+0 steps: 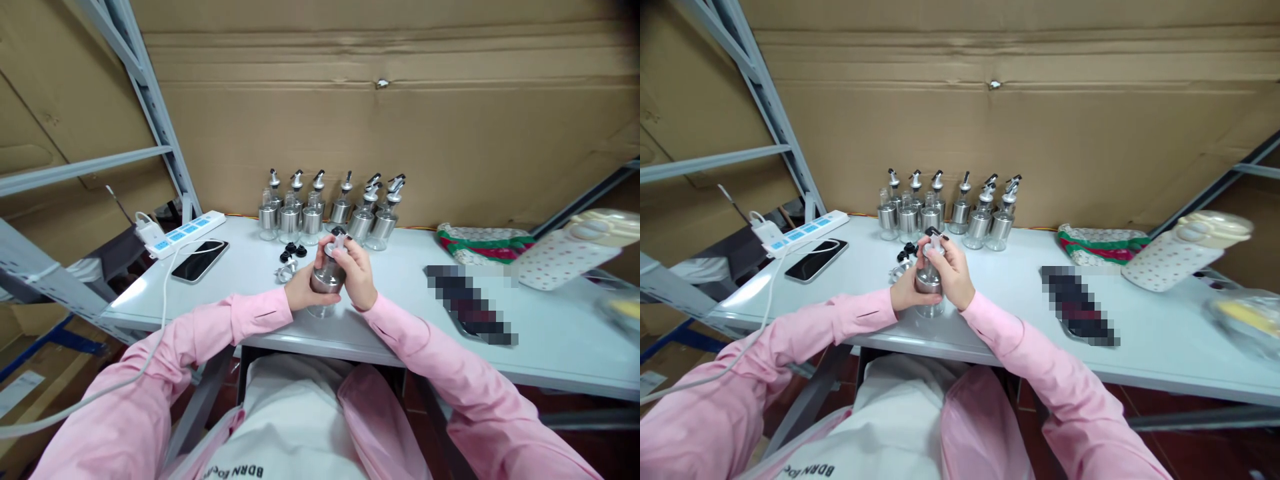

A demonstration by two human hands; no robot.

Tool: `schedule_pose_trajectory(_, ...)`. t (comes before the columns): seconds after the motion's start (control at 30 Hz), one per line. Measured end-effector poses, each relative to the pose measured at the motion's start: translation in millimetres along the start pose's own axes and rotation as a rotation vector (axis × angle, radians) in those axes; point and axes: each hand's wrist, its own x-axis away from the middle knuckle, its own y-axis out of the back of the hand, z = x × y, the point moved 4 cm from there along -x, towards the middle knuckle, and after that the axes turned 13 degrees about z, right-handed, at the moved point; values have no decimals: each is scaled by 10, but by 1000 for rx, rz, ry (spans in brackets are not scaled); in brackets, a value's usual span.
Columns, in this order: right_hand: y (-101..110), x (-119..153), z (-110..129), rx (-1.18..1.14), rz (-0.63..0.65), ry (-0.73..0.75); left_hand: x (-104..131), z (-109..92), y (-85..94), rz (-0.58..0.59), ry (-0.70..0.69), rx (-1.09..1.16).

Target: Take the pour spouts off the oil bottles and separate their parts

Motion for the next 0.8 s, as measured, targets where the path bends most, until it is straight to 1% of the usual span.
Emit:
schedule_pose_trajectory(0.13, -8, 13, 0, -24, 42, 1, -13, -36, 14, 36, -45, 21)
schedule_pose_trajectory(0.33, -48, 30, 0, 81, 91, 2, 8, -23, 7, 20, -2, 75)
schedule_pose_trajectory(0.57, -67, 48, 6, 143, 49, 62, 6, -36, -24, 31, -13, 114)
schedule_pose_trajectory(0.8, -48, 45, -4, 202, 8, 58, 1, -29, -41, 53, 5, 116)
